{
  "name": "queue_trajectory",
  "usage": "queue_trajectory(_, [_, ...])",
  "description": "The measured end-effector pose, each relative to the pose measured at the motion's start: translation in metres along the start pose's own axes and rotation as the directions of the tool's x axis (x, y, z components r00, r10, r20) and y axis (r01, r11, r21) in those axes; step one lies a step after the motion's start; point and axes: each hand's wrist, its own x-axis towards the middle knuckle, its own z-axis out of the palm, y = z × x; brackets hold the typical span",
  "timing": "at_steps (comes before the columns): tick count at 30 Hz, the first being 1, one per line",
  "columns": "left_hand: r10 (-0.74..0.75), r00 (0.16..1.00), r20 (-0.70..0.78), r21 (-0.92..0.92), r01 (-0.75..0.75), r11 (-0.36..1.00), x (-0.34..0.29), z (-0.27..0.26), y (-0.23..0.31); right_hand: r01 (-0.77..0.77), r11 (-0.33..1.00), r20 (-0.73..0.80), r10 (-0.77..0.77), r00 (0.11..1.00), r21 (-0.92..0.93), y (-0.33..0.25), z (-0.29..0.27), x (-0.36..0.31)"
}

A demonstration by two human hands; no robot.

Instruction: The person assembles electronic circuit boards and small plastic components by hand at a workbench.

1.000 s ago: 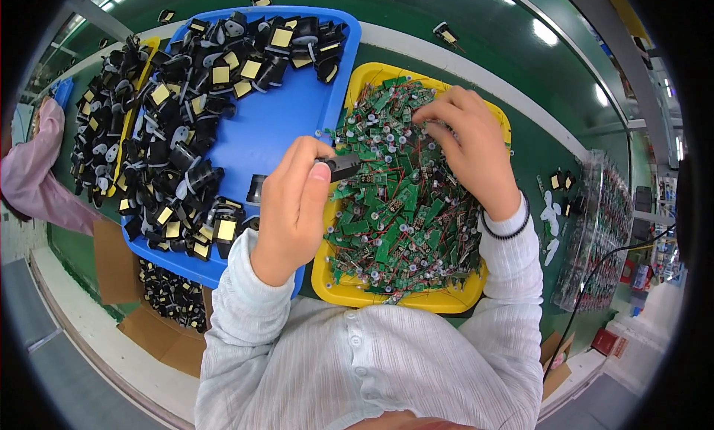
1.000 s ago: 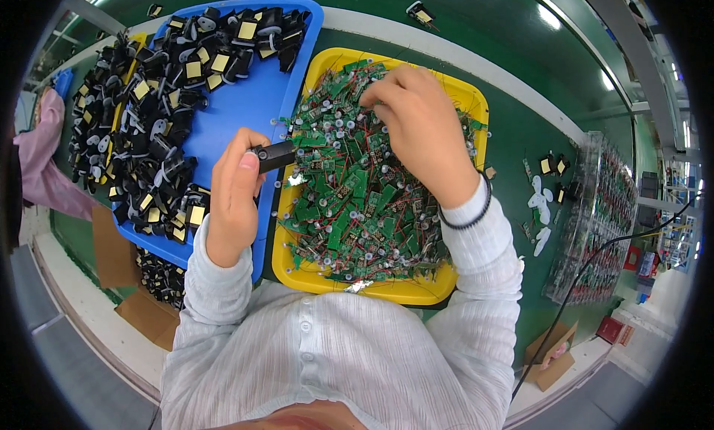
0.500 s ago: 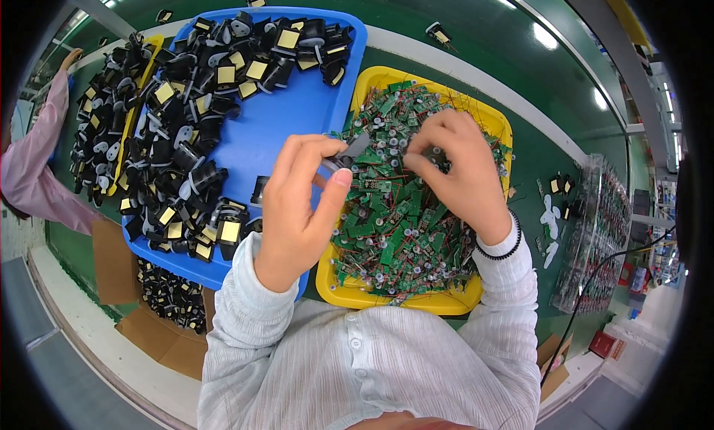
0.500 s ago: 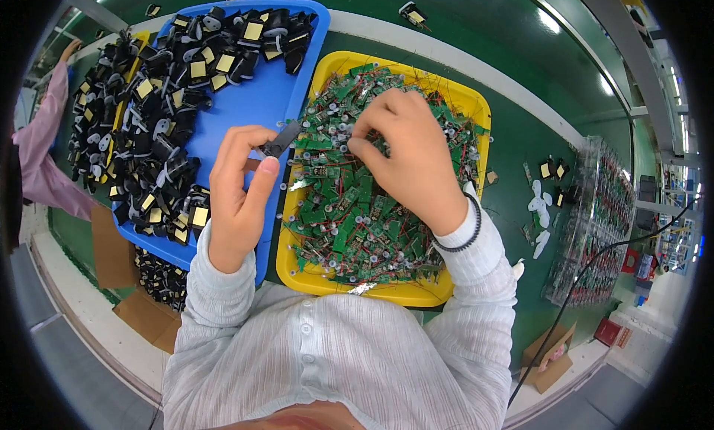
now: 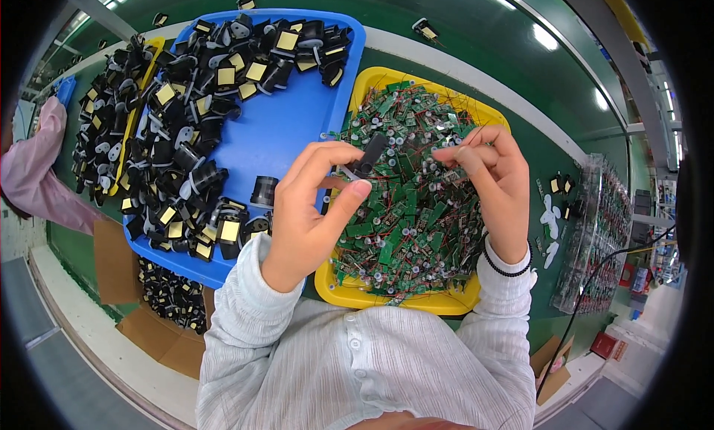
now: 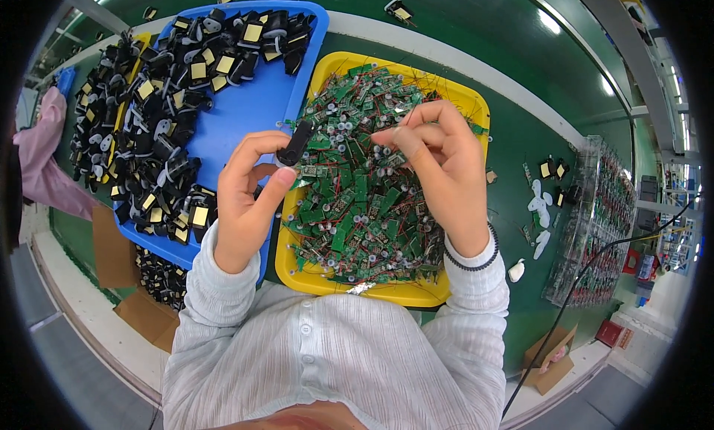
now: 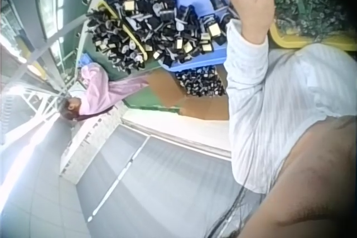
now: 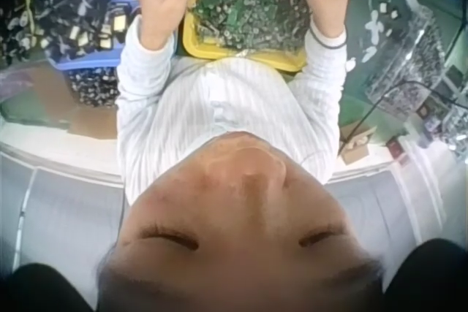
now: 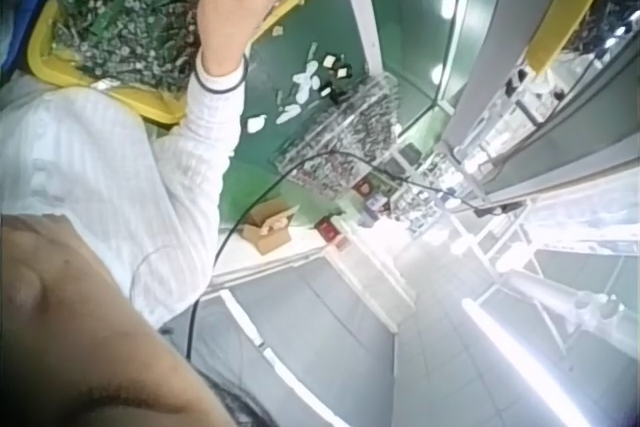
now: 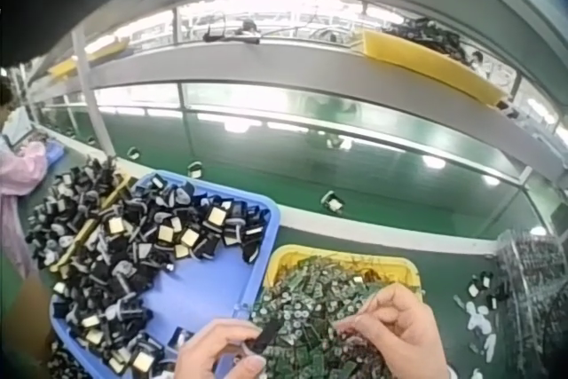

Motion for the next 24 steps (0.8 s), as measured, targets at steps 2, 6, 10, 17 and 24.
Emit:
queue_trajectory(2, [0.009,1.0,0.002,0.019,-0.009,1.0,0.001,0.0,0.0,-0.041,0.995,-0.034,0.039,0.999,-0.086,0.009,-0.007,0.002])
queue_trajectory(6, [0.025,1.0,0.018,0.094,-0.027,0.995,0.001,0.0,0.001,0.163,0.639,-0.115,-0.371,0.921,-0.752,0.016,-0.021,0.001])
queue_trajectory(10, [0.055,0.998,0.031,0.109,-0.058,0.992,0.001,0.0,0.004,0.502,0.351,0.229,-0.591,0.773,-0.79,0.007,-0.023,-0.003])
queue_trajectory(17, [0.068,0.997,0.028,0.131,-0.071,0.989,-0.001,0.001,0.006,0.615,0.272,0.535,-0.316,0.784,-0.74,0.014,-0.021,0.008])
queue_trajectory(24, [0.095,0.994,0.051,0.124,-0.101,0.987,-0.005,0.006,0.006,0.634,0.314,0.533,-0.353,0.769,-0.707,0.017,-0.021,0.014])
